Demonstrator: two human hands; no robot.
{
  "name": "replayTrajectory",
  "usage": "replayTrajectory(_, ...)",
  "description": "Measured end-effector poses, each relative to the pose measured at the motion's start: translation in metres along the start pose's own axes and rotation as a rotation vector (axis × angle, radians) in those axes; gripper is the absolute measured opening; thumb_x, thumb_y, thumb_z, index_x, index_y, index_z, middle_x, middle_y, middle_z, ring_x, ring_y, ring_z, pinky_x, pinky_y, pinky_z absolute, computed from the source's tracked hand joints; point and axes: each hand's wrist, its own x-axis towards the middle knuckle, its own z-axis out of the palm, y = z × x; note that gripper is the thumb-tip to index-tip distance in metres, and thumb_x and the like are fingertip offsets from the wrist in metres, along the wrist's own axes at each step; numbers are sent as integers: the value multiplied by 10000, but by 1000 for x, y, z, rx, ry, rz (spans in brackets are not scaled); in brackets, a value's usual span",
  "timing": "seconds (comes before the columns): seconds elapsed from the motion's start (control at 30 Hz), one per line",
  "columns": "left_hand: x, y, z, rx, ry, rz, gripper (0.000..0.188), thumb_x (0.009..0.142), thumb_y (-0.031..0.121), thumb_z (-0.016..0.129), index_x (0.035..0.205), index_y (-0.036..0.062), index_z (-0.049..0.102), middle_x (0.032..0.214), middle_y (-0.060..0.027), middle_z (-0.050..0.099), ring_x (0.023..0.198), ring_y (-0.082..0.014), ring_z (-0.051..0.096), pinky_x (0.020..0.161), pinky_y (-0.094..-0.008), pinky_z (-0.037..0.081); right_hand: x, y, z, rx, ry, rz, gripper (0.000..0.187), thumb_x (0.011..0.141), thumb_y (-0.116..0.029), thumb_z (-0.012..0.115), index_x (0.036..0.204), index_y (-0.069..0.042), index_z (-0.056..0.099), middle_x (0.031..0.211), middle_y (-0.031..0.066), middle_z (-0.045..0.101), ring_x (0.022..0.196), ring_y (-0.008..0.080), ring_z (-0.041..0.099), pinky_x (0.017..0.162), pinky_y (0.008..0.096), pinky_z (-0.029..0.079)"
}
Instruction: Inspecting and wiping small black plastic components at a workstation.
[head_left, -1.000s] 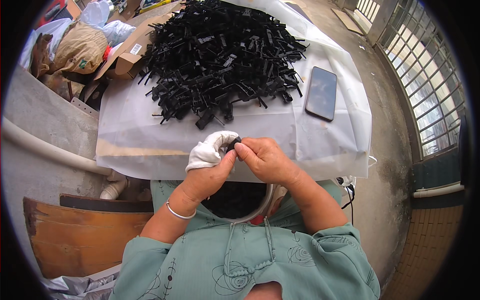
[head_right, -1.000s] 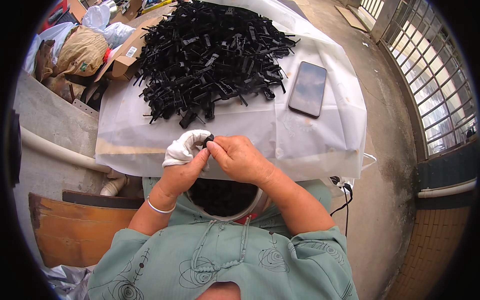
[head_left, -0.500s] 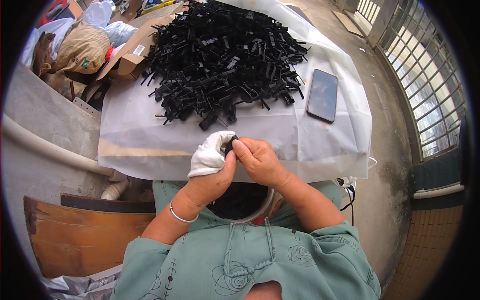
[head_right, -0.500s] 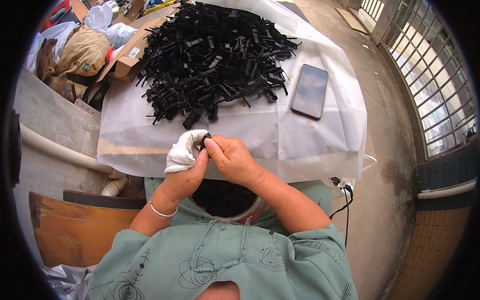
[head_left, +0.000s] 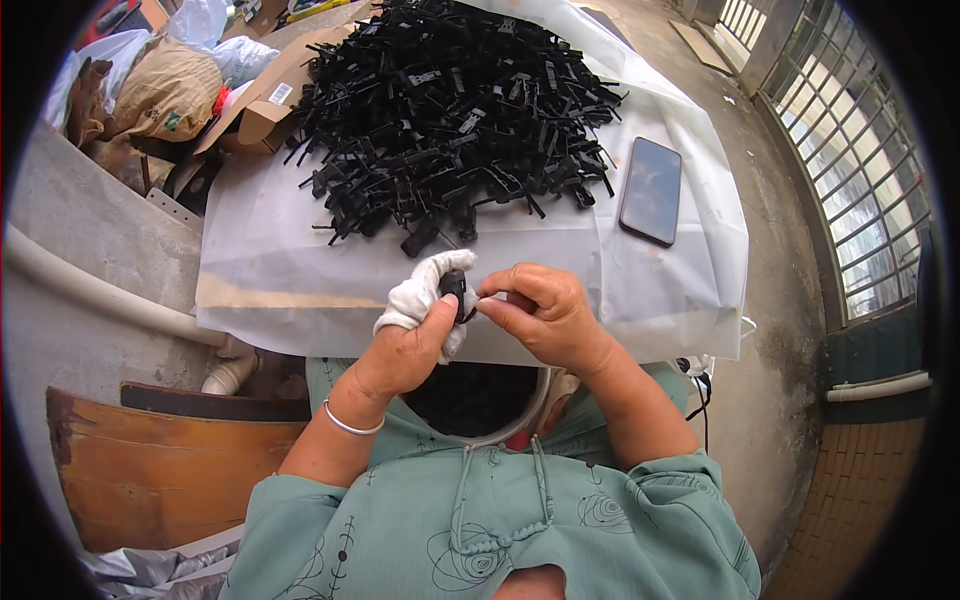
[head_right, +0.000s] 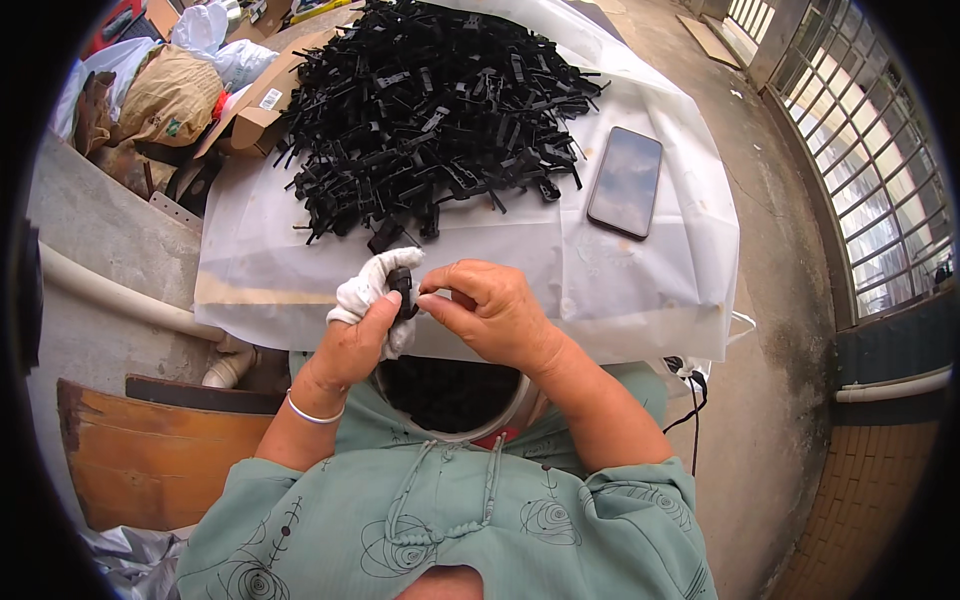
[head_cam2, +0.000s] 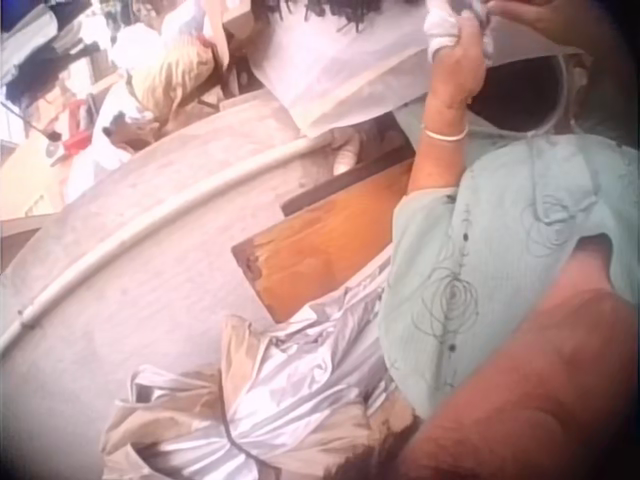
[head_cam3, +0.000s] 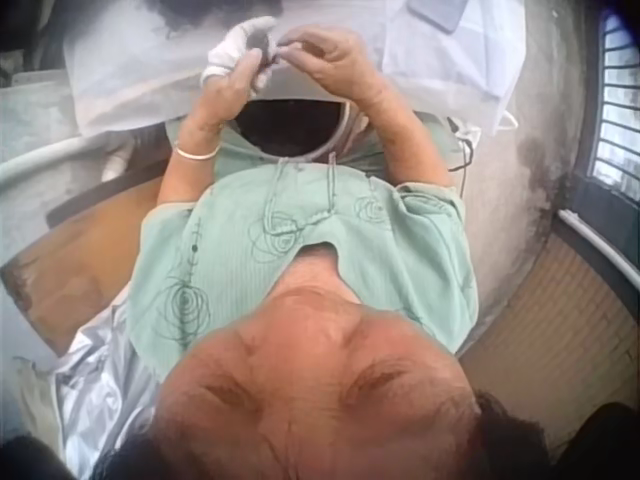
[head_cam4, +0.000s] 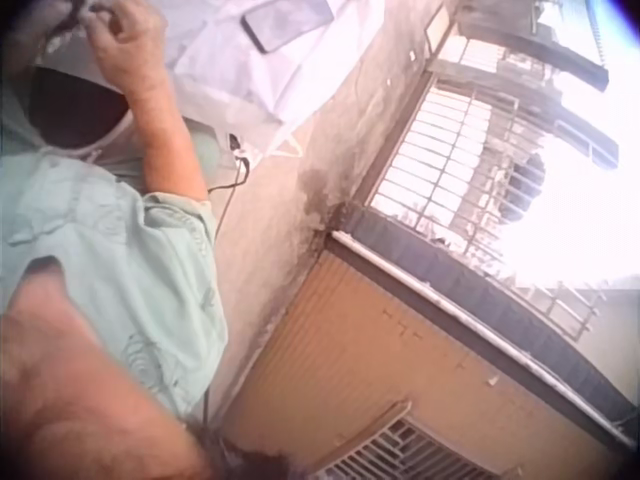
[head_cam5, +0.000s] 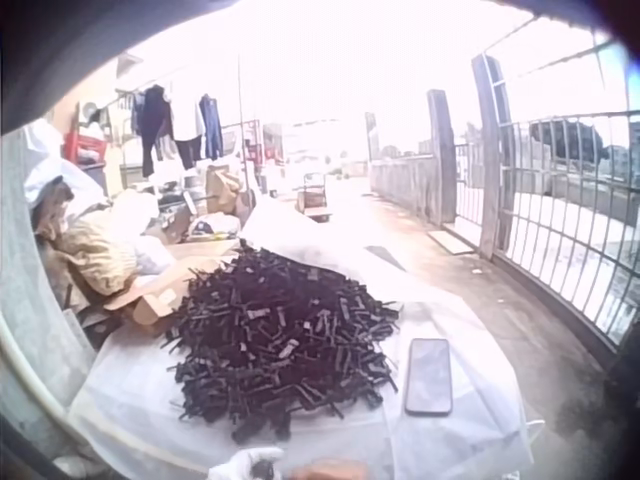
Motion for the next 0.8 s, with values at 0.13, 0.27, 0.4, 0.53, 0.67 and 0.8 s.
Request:
replayTrajectory(0.13,-2,1,8,-83,-120,-3,303,892,59,443,1189,20,403,758,0,487,529,-26,392,472,-179,350,-1,3,8,189,-29,178,134,809,-114,681,787,-49,565,629,-32,454,548,59,368,497,220,329)
replayTrajectory(0.27,-1,-5,5,-169,-87,-36,276,880,47,458,1152,20,425,778,0,496,537,-19,387,466,-174,337,2,0,3,194,-107,254,191,873,-173,614,767,-36,533,623,-4,462,556,96,381,522,243,355)
replayTrajectory(0.4,2,-8,6,-11,23,12,256,850,12,462,1106,18,454,842,-22,512,674,-83,477,590,-226,420,-1,2,3,151,-222,133,275,942,-232,487,780,-17,543,627,50,494,584,148,434,567,289,399)
replayTrajectory(0.53,3,-14,8,387,24,243,242,834,2,449,1076,-1,454,903,-76,526,838,-155,516,769,-288,448,1,5,6,174,-319,278,309,954,-231,450,762,-11,551,650,79,532,599,155,465,585,299,417)
replayTrajectory(0.67,-1,-11,7,418,14,223,219,840,22,456,1057,-8,454,911,-116,538,821,-173,533,757,-293,452,-3,5,20,238,-278,290,318,955,-232,445,754,-9,551,637,75,530,589,156,454,581,300,416)
replayTrajectory(0.8,-11,-2,5,552,30,176,246,846,77,497,1072,-11,454,896,-159,565,816,-266,570,751,-317,461,-3,-3,23,154,-251,275,325,940,-241,451,761,12,549,660,194,552,591,324,506,585,361,430)
